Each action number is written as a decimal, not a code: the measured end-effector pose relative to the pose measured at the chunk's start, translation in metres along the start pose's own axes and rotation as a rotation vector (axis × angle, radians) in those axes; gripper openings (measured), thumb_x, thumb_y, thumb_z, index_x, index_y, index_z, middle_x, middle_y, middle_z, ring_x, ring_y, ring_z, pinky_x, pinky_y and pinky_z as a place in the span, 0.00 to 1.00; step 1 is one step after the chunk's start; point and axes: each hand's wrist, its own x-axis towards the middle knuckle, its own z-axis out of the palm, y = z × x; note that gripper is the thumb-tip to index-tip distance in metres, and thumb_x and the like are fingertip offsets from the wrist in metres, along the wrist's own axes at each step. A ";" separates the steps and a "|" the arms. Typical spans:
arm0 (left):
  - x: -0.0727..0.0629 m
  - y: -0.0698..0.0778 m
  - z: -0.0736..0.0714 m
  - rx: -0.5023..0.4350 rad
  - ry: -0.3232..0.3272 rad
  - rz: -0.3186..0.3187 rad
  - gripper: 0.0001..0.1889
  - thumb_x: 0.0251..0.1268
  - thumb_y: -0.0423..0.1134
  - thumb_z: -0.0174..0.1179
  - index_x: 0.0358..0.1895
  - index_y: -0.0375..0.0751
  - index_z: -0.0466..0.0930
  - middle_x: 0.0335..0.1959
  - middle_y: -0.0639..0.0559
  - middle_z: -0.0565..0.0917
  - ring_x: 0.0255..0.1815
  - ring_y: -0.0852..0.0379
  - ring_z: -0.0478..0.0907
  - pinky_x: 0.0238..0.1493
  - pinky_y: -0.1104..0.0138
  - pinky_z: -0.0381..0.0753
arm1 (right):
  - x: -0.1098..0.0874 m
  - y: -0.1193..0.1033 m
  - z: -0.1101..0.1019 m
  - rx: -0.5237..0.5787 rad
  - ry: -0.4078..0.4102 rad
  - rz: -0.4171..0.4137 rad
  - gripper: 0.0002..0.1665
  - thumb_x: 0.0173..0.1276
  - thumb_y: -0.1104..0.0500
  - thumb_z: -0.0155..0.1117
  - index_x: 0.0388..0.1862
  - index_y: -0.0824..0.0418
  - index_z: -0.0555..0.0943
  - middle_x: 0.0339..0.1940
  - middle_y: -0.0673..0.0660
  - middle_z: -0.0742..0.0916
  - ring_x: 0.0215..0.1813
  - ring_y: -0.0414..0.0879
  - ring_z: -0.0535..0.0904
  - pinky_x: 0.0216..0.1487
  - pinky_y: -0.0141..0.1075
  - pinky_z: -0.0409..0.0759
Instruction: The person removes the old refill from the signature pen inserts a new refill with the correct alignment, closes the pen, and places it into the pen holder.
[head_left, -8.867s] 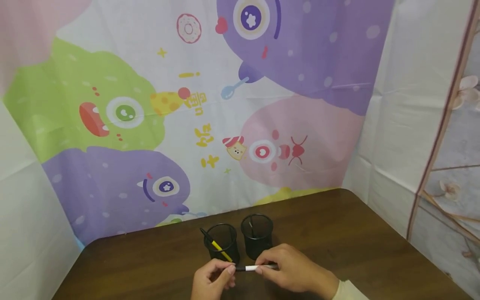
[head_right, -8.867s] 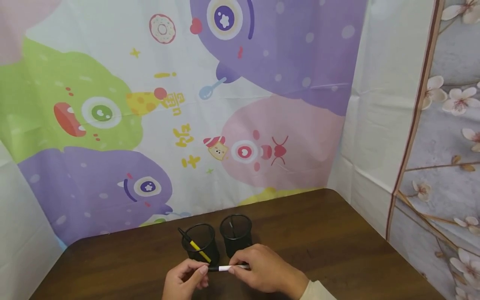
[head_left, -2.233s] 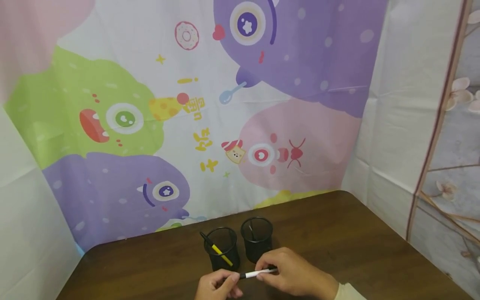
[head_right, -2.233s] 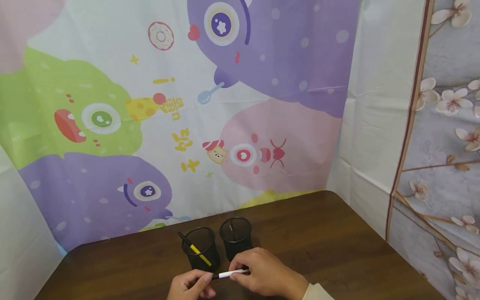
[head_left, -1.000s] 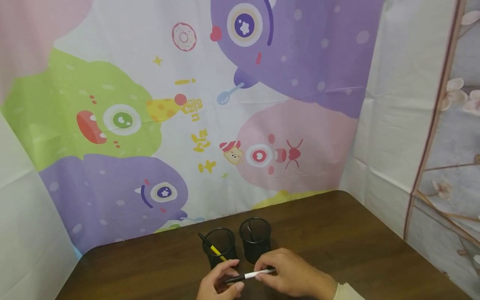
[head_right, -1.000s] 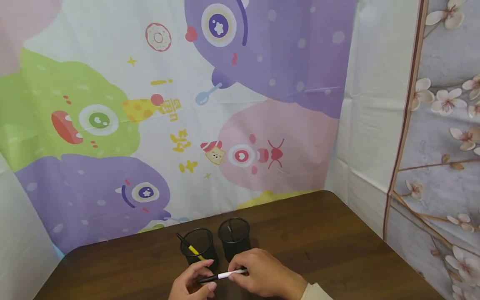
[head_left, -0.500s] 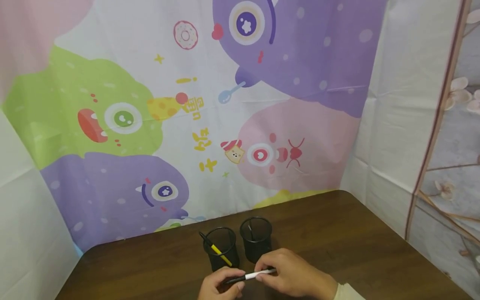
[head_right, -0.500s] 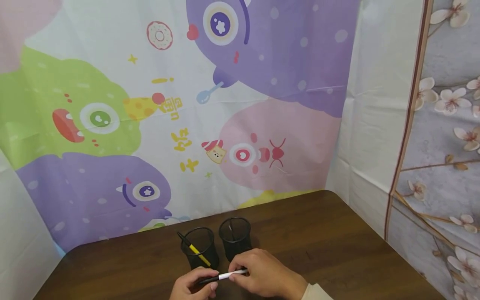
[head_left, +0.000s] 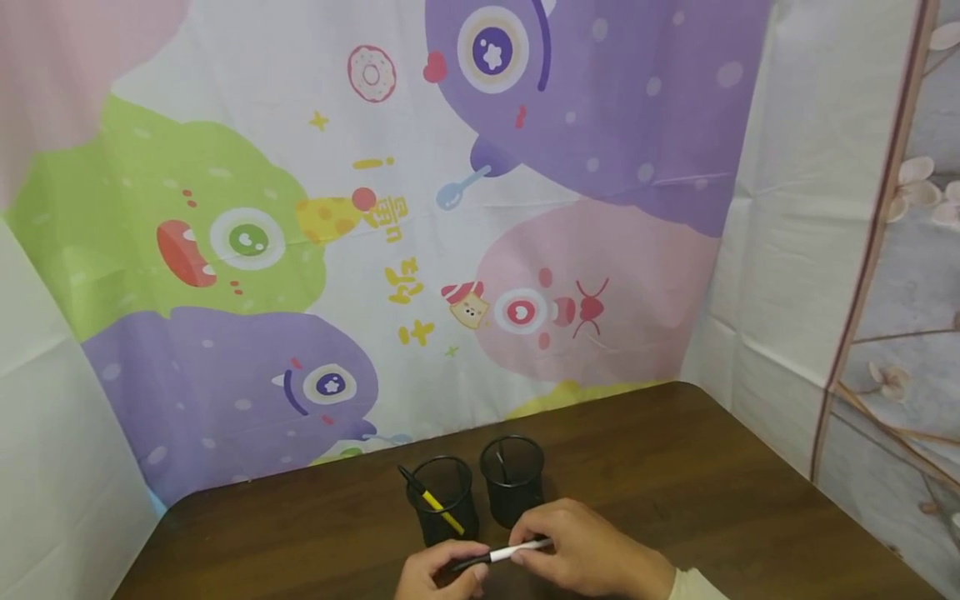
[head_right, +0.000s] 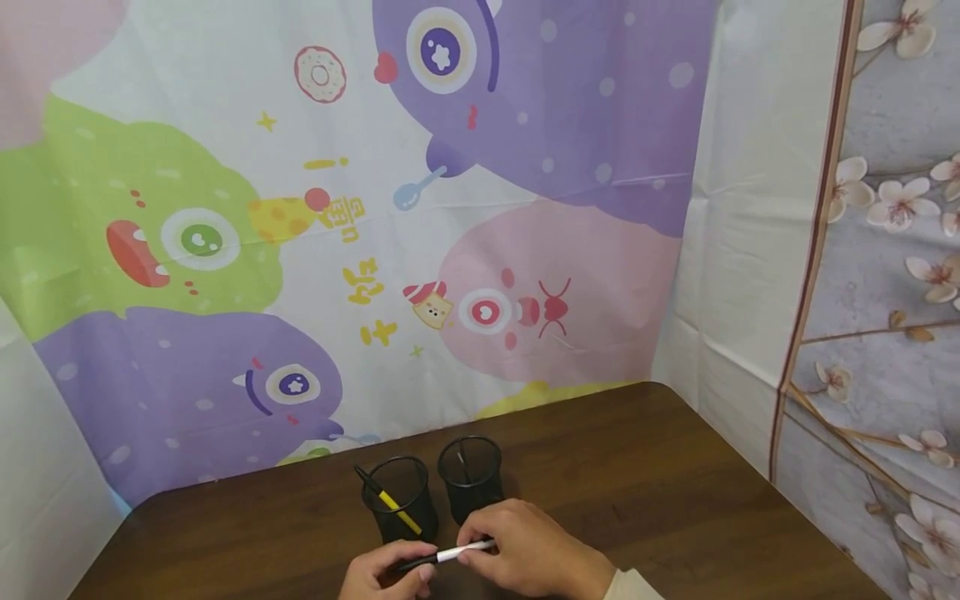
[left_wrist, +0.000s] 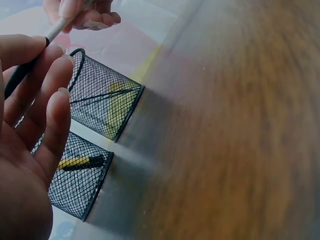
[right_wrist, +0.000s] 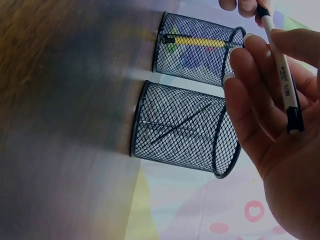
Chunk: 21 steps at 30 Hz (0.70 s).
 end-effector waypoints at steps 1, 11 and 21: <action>0.000 0.001 0.000 -0.001 0.000 -0.014 0.13 0.63 0.33 0.68 0.46 0.27 0.85 0.32 0.53 0.87 0.26 0.59 0.85 0.30 0.66 0.86 | 0.000 0.000 0.000 0.002 0.002 -0.001 0.05 0.69 0.57 0.70 0.40 0.47 0.84 0.34 0.35 0.83 0.32 0.27 0.75 0.35 0.20 0.74; -0.002 0.004 0.001 0.003 0.011 -0.081 0.15 0.64 0.38 0.69 0.47 0.28 0.86 0.30 0.50 0.88 0.27 0.57 0.85 0.31 0.67 0.85 | -0.002 0.002 0.002 0.027 0.009 -0.009 0.02 0.72 0.54 0.67 0.39 0.50 0.85 0.35 0.35 0.83 0.33 0.26 0.75 0.35 0.19 0.75; -0.002 0.004 0.002 0.002 0.021 -0.102 0.14 0.67 0.37 0.66 0.46 0.26 0.85 0.27 0.48 0.87 0.27 0.56 0.86 0.32 0.65 0.87 | -0.002 0.001 0.002 -0.017 0.024 -0.039 0.04 0.69 0.58 0.69 0.40 0.48 0.84 0.34 0.36 0.83 0.33 0.26 0.74 0.35 0.18 0.73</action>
